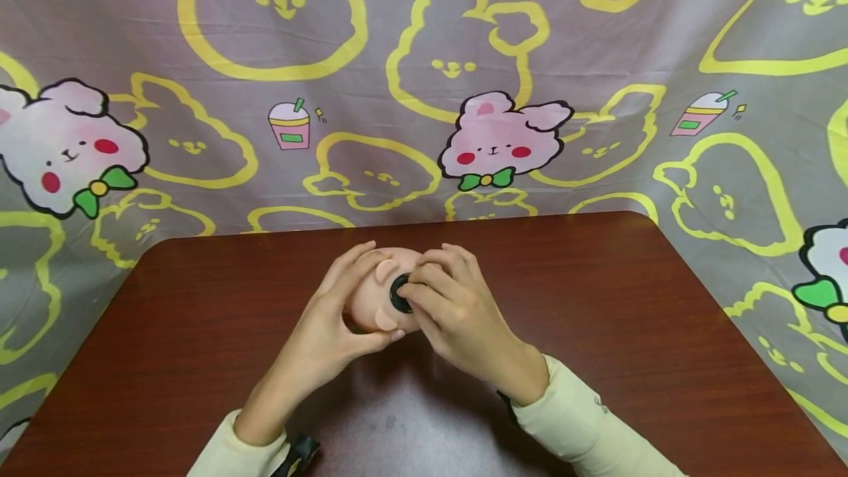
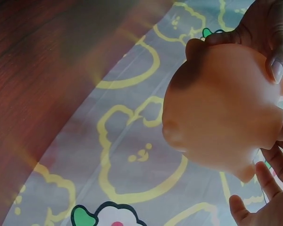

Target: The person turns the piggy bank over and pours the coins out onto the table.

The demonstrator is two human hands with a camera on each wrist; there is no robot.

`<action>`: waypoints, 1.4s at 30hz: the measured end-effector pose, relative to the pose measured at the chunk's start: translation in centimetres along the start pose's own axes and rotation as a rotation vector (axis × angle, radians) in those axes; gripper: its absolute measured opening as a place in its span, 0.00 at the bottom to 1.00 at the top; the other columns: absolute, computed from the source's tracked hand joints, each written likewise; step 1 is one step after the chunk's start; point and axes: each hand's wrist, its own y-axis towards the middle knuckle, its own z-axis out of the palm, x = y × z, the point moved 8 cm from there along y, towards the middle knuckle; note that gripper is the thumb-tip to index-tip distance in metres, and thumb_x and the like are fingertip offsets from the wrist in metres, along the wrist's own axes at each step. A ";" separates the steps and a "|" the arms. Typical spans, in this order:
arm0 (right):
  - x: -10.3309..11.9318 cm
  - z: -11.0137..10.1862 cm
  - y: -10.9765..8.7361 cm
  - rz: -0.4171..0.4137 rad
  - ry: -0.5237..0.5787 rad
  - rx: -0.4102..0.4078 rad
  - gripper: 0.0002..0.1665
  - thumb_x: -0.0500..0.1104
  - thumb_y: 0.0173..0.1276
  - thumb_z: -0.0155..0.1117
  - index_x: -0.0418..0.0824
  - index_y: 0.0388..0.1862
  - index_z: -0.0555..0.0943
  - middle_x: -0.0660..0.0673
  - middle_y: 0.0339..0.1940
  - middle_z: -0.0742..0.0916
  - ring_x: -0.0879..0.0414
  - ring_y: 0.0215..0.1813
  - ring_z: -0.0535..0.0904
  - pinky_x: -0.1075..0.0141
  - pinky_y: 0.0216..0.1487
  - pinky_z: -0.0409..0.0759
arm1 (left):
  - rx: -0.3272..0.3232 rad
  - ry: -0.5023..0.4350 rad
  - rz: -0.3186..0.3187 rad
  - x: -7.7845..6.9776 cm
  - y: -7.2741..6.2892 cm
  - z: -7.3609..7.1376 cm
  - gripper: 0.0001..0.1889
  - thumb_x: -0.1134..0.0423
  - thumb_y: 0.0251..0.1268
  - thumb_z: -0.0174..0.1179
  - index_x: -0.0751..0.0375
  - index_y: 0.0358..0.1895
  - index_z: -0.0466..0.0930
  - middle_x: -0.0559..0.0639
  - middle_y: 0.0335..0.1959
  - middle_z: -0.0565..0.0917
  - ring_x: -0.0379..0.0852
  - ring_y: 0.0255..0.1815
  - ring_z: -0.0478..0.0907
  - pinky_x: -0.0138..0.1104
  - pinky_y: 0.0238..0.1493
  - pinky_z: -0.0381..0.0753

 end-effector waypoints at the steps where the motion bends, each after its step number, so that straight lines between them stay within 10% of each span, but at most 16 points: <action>1: 0.0 0.0 0.0 0.002 0.000 0.004 0.08 0.30 0.62 0.70 0.39 0.38 0.87 0.46 0.41 0.87 0.45 0.55 0.79 0.43 0.62 0.74 | 0.000 0.004 0.003 0.0 0.0 0.0 0.50 0.62 0.45 0.85 0.41 0.76 0.70 0.52 0.80 0.65 0.53 0.77 0.68 0.51 0.66 0.78; 42: 0.5 0.0 -0.3 -0.074 -0.012 0.078 0.10 0.30 0.56 0.74 0.43 0.34 0.86 0.49 0.40 0.88 0.50 0.52 0.81 0.40 0.62 0.75 | 0.042 0.026 0.045 -0.3 -0.1 0.6 0.49 0.61 0.44 0.86 0.42 0.75 0.72 0.46 0.80 0.65 0.49 0.71 0.73 0.36 0.65 0.76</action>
